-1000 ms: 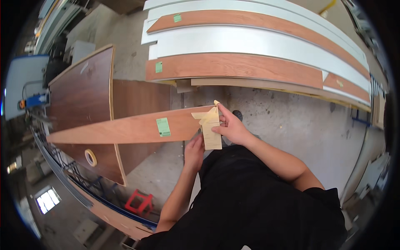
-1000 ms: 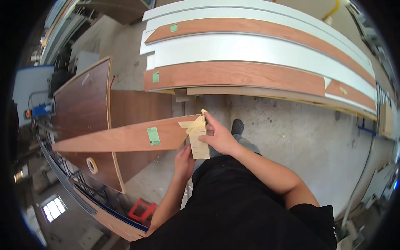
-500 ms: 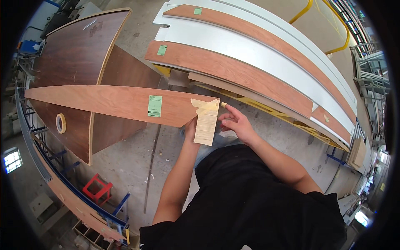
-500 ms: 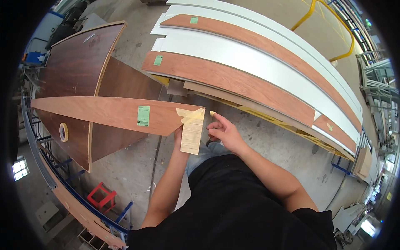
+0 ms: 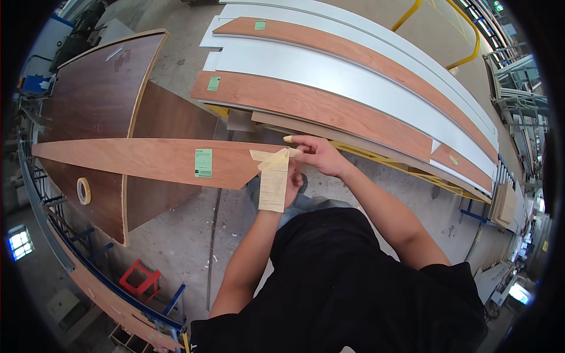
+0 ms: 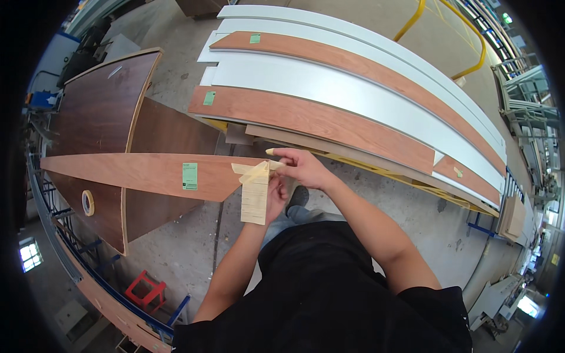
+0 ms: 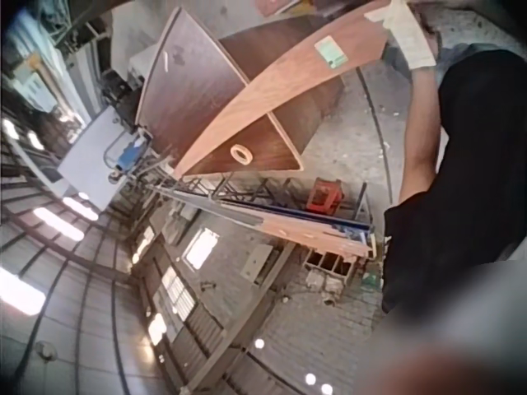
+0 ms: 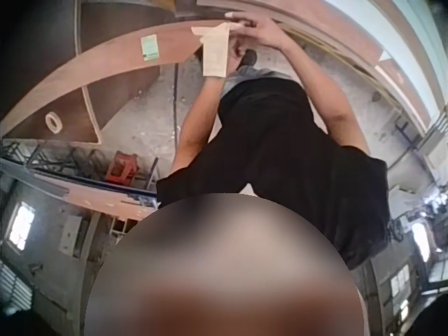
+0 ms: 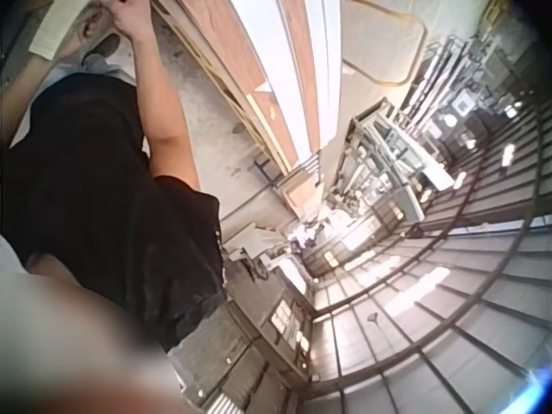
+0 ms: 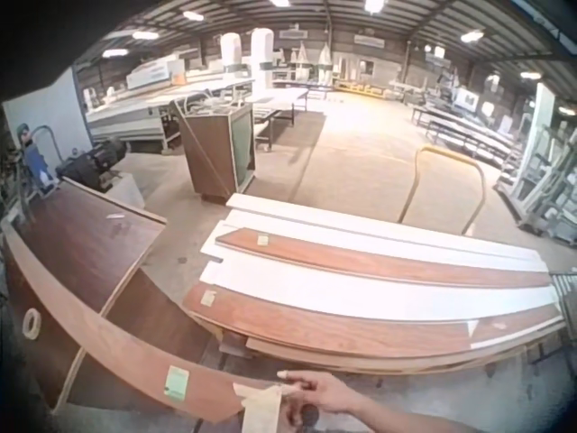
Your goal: The recorder applies masking tape to the edges of curved wooden panels as part of a furniture manufacturing process.
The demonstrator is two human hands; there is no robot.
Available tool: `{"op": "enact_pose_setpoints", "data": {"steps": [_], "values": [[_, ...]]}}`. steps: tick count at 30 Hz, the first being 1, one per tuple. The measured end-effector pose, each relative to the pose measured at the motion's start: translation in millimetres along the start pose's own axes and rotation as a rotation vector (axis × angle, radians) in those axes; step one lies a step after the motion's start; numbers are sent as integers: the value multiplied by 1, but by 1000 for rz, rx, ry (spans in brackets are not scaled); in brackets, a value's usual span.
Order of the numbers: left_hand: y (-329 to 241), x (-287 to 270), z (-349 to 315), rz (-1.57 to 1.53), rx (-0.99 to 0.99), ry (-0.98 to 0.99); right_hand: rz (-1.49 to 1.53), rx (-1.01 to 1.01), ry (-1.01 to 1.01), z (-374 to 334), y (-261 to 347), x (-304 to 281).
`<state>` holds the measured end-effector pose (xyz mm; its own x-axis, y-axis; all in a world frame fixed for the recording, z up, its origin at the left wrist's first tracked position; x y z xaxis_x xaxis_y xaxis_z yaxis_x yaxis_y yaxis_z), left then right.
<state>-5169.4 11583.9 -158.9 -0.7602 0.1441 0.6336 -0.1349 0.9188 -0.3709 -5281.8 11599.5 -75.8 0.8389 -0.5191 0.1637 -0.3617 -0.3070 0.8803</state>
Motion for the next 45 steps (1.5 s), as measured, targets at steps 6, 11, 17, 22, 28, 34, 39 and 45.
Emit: {"op": "enact_pose_setpoints", "data": {"steps": [6, 11, 17, 22, 28, 34, 39, 45], "values": [[-38, -41, -52, -222, -39, -170, -85, -114, -144, -31, 23, -43], [-70, -38, -87, -79, 169, -33, -296, -168, -218, -45, 63, -41], [-79, -47, -105, 392, 314, -308, -522, -412, -270, -45, 93, 4], [-96, -32, -127, 584, 527, -353, -658, -436, -356, -38, 95, 27], [-98, -22, -138, 729, 606, -392, -900, -583, -469, -39, 101, 41], [-91, -11, -133, 540, 449, -398, -1099, -614, -446, -36, 104, 59], [-83, -4, -120, 630, 377, -390, -958, -604, -400, -29, 105, 57], [-82, -5, -115, 659, 467, -419, -687, -576, -295, -38, 111, 97]]}}
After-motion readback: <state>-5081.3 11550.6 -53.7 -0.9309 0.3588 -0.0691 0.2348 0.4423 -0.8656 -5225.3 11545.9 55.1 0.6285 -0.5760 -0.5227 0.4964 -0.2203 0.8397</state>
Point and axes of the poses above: each hand's wrist, its own z-axis towards the middle knuckle, its own x-axis out of the palm, y = z × x, the point moved 8 cm from there along z, towards the middle knuckle, and after that the axes turned 14 degrees about -y, right-handed, at the moved point
